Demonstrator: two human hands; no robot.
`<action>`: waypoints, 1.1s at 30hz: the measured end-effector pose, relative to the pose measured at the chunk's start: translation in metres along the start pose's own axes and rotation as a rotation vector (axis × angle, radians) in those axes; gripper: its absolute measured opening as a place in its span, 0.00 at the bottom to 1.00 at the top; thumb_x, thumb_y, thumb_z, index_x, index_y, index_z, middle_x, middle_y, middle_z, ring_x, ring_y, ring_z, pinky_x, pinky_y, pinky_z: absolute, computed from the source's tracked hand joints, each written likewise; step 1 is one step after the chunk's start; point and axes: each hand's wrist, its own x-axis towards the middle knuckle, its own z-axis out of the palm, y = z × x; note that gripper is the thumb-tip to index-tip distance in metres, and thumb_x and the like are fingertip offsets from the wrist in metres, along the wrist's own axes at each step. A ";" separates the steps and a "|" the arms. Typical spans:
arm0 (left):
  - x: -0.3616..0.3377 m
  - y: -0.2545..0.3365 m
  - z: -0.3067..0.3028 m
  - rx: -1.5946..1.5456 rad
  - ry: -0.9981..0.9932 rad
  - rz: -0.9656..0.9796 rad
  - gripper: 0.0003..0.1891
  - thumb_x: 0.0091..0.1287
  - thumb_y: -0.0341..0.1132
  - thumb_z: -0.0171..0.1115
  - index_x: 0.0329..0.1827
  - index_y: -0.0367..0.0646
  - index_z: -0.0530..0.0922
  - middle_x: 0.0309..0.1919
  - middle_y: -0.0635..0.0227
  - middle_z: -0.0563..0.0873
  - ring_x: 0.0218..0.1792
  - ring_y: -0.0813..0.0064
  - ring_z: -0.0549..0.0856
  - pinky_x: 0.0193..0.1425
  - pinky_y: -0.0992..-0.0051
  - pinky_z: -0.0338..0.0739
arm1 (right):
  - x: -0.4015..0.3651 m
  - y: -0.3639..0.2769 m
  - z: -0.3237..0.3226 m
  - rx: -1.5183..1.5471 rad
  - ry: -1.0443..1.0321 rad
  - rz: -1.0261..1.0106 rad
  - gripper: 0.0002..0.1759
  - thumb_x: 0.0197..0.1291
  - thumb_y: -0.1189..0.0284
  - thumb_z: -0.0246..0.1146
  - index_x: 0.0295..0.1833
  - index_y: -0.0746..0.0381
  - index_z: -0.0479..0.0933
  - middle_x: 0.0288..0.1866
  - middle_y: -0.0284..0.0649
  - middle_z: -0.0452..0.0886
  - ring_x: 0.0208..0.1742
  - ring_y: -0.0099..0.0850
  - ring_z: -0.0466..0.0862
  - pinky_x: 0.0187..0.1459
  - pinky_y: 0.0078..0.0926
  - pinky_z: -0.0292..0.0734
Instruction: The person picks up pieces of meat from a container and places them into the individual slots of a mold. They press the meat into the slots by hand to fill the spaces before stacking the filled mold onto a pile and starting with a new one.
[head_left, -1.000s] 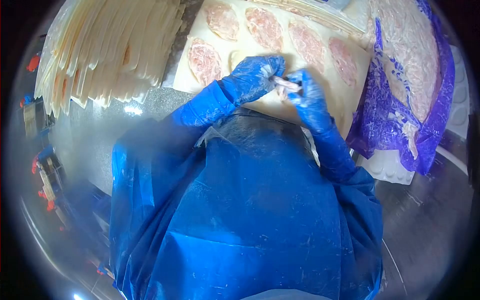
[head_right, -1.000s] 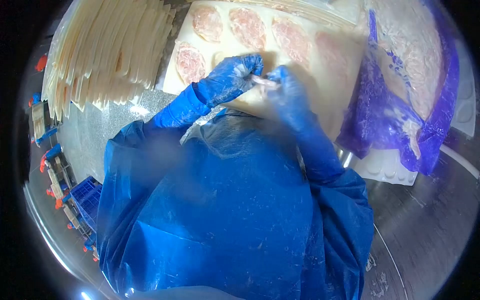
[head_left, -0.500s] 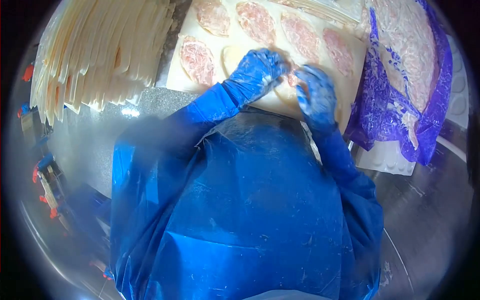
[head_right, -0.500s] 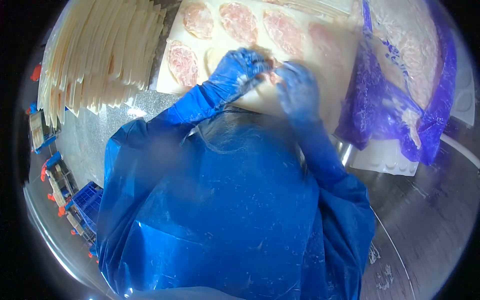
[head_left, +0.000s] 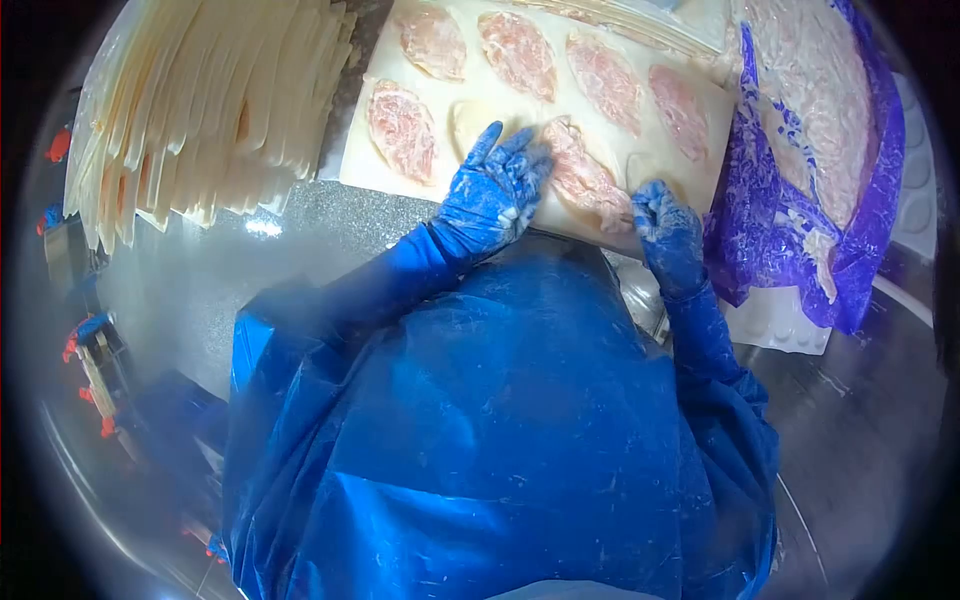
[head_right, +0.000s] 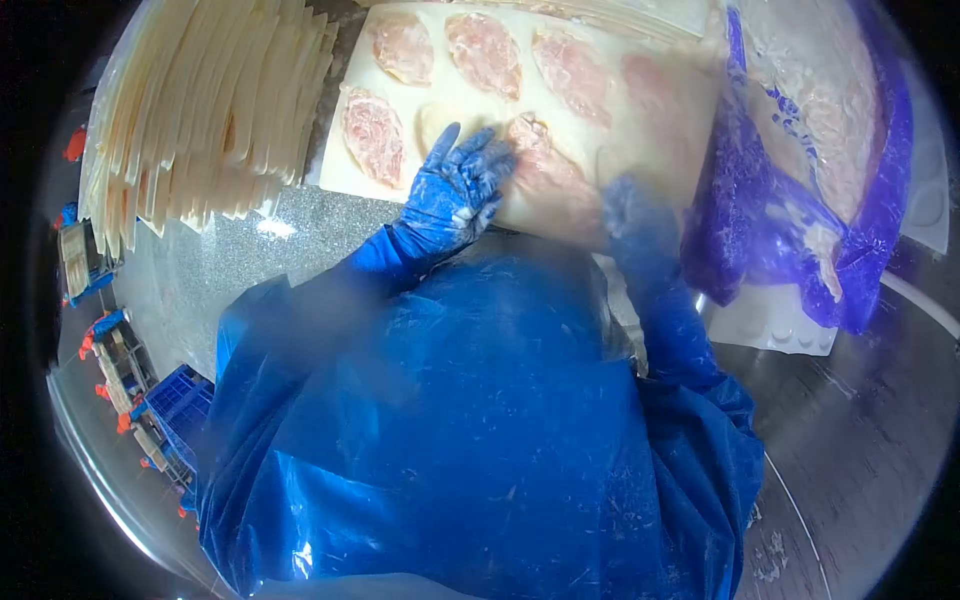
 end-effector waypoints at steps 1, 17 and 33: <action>0.002 0.003 -0.005 0.000 0.073 -0.041 0.33 0.68 0.39 0.56 0.79 0.45 0.65 0.78 0.57 0.66 0.80 0.55 0.61 0.84 0.49 0.47 | 0.002 -0.004 -0.006 -0.037 -0.043 0.065 0.09 0.65 0.73 0.65 0.49 0.62 0.80 0.45 0.48 0.85 0.45 0.44 0.86 0.47 0.39 0.80; 0.024 -0.026 0.003 0.074 0.141 -0.166 0.27 0.67 0.34 0.60 0.72 0.51 0.75 0.79 0.68 0.66 0.83 0.59 0.55 0.85 0.55 0.46 | 0.014 -0.041 0.057 -0.364 -0.058 -0.353 0.41 0.61 0.59 0.66 0.78 0.60 0.64 0.81 0.48 0.62 0.81 0.44 0.61 0.79 0.53 0.51; 0.038 0.022 0.029 -0.362 0.265 0.110 0.20 0.63 0.34 0.65 0.60 0.48 0.82 0.62 0.59 0.82 0.66 0.54 0.78 0.73 0.56 0.71 | -0.028 -0.011 0.027 -0.195 0.181 -0.350 0.25 0.56 0.69 0.74 0.60 0.61 0.79 0.62 0.47 0.80 0.62 0.44 0.80 0.60 0.39 0.76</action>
